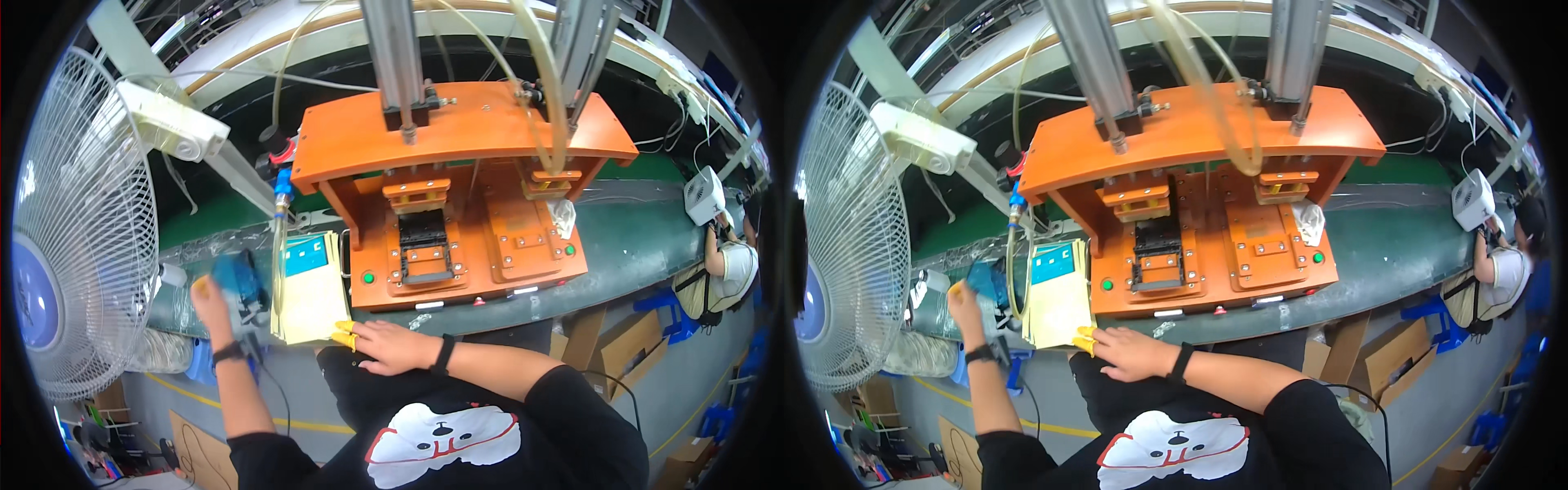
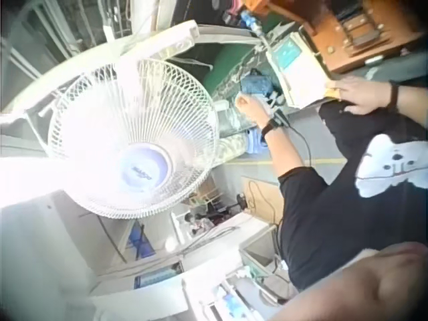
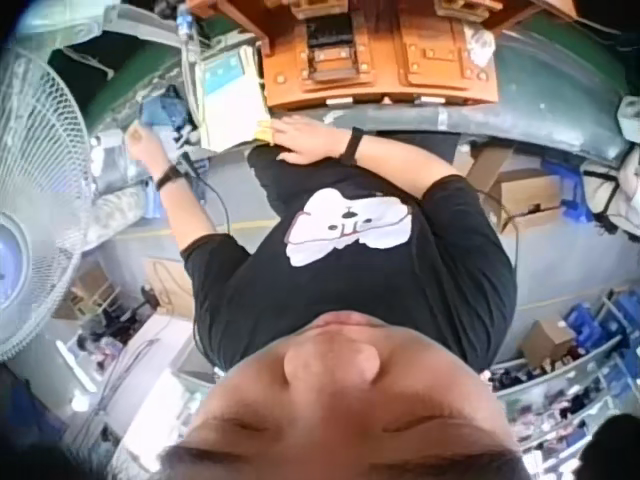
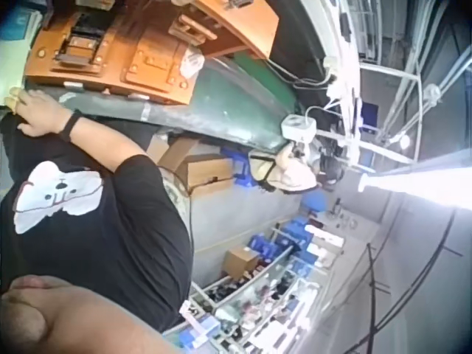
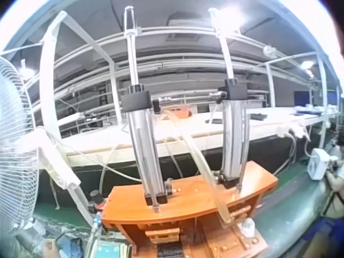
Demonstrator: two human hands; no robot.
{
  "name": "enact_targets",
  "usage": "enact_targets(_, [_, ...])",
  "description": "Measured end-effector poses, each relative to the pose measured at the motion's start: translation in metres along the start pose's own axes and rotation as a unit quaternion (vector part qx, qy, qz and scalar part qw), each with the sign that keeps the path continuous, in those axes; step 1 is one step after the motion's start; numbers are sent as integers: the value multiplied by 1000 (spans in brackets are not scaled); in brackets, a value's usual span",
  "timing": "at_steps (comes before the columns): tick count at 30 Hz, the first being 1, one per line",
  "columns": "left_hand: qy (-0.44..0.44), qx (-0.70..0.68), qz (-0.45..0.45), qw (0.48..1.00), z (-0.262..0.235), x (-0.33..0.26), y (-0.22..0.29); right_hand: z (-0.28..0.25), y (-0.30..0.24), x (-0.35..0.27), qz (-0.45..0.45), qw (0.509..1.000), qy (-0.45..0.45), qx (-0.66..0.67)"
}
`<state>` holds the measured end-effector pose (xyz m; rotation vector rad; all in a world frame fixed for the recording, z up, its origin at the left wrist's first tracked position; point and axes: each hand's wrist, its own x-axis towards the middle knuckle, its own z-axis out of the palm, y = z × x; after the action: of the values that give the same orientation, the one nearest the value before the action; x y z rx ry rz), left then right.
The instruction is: The person repeatedly places small black rectangular objects into an orange press machine, activates the press, and removes the processed items. They handle the objects one at a time, using yellow foam pads to assist with placement and removal.
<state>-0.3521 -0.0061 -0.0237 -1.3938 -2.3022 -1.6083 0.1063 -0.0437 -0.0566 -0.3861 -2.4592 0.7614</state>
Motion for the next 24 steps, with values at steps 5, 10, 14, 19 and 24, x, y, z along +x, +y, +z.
enact_targets(5, [-126,19,-2,992,-87,-77,85,-116,-52,-24,24,959,239,-152])
enact_targets(10, [-373,-179,-110,904,-112,-138,122,-170,-30,-36,90,930,209,-287])
enact_targets(14, [-501,-291,-123,806,-47,-165,177,-189,-24,-38,32,936,203,-284])
enact_targets(19, [-502,-230,44,833,64,-171,264,-250,-74,-75,43,922,322,-210])
enact_targets(24, [-434,-119,233,862,154,-134,319,-255,-99,-244,196,732,636,145])
